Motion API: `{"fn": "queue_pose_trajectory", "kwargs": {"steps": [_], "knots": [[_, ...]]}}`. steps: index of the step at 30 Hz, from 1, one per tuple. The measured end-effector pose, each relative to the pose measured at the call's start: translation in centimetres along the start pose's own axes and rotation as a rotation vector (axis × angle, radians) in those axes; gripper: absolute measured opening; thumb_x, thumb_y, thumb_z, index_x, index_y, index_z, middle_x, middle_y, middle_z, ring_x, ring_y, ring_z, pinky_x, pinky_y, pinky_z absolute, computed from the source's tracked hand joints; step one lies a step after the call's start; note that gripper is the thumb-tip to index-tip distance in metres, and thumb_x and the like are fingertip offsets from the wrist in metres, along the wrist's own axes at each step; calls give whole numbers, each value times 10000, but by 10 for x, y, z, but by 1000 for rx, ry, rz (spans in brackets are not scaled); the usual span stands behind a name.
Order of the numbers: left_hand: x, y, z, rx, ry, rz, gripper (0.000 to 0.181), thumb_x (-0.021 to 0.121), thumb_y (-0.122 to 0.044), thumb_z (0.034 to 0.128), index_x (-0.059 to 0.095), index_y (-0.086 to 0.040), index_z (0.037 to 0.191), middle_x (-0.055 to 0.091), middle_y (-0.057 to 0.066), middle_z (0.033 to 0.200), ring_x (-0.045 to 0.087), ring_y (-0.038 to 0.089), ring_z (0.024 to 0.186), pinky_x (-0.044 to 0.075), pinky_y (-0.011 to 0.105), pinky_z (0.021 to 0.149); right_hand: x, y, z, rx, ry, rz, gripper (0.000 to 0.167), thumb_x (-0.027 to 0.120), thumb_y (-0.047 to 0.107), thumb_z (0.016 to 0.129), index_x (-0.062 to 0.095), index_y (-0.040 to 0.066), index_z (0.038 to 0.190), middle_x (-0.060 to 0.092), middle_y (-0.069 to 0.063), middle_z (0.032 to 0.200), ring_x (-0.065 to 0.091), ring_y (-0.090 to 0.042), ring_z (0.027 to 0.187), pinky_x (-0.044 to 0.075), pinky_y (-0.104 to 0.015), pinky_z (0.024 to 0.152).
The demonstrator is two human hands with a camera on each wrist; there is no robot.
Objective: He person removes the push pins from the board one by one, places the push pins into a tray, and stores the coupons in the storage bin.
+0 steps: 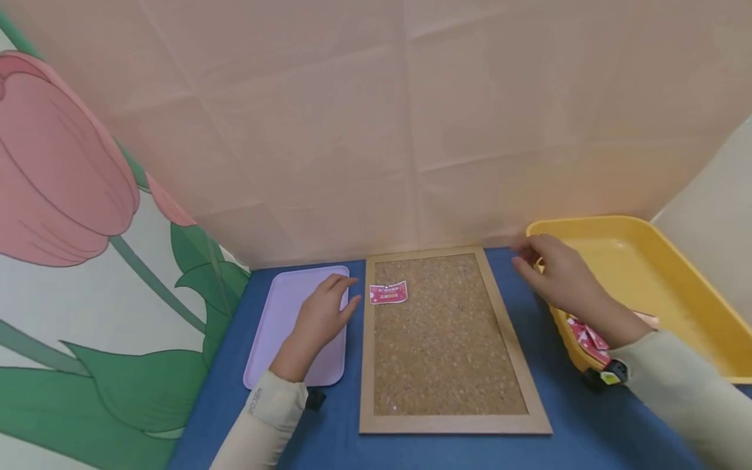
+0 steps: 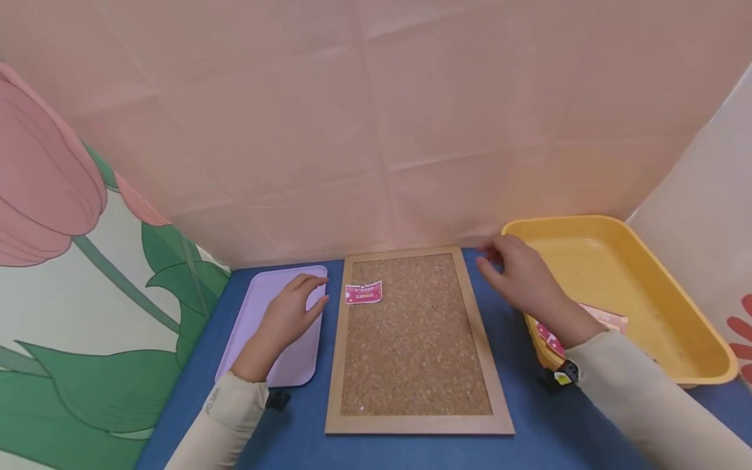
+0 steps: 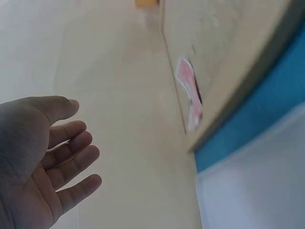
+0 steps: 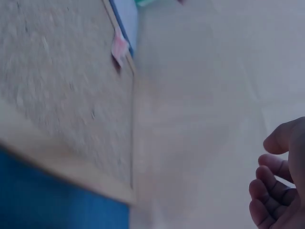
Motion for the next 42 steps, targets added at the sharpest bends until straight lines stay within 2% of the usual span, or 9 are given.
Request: {"fn": "queue_pose_trajectory", "kwargs": {"steps": [5,8,13,18,24,30,35,42], "knots": [[6,-16,13,6,10,-45,426,634,-334,939,601,-110,1301,588,73,1223,571,236,1144,485,410,917,34,22,8,-117,33,69,212,665,93,897,622,14,1089,637,-65,913,606,-199,813,504,-450,722],[15,-20,19,-8,43,-71,464,618,-346,946,565,-111,1343,584,80,1249,571,245,1155,483,417,922,52,31,13,-120,67,103,215,647,117,914,626,23,1106,621,-34,904,585,-169,814,499,-418,723],[31,-23,30,4,69,-99,470,624,-310,943,555,-78,1346,592,106,1251,578,263,1149,463,415,952,79,38,17,-45,139,155,229,623,161,944,621,57,1148,598,-17,937,562,-157,843,481,-392,741],[42,-24,36,-9,96,-116,448,638,-273,933,575,-49,1316,600,143,1242,580,288,1149,450,416,967,108,36,17,10,181,233,197,627,111,931,623,49,1117,585,-64,973,576,-184,871,507,-415,780],[52,-23,40,-55,134,-100,441,635,-286,936,585,-62,1313,607,153,1259,582,292,1154,451,425,968,136,34,23,66,179,313,252,632,109,931,632,-7,1155,662,-120,1057,633,-247,958,513,-442,847],[62,-24,45,-86,164,-123,452,637,-277,934,573,-52,1321,607,160,1262,577,302,1163,443,432,979,155,33,25,176,170,396,279,601,141,962,602,15,1212,638,-146,1158,605,-286,1073,475,-462,930],[72,-23,46,-138,208,-140,465,639,-282,935,559,-69,1341,599,159,1262,583,299,1140,459,442,957,173,32,24,243,166,492,292,586,121,970,571,20,1243,601,-161,1198,572,-292,1119,450,-454,966],[78,-23,50,-127,227,-107,479,650,-286,926,557,-84,1350,592,133,1268,579,281,1137,466,431,940,195,29,23,299,175,523,323,577,162,980,555,33,1276,590,-157,1248,550,-297,1160,426,-456,992]]}}
Point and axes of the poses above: each hand's wrist, its own z-axis towards the middle knuckle, its own x-axis out of the palm, y = z × x, the point moved 5 cm from there along z, towards the middle knuckle
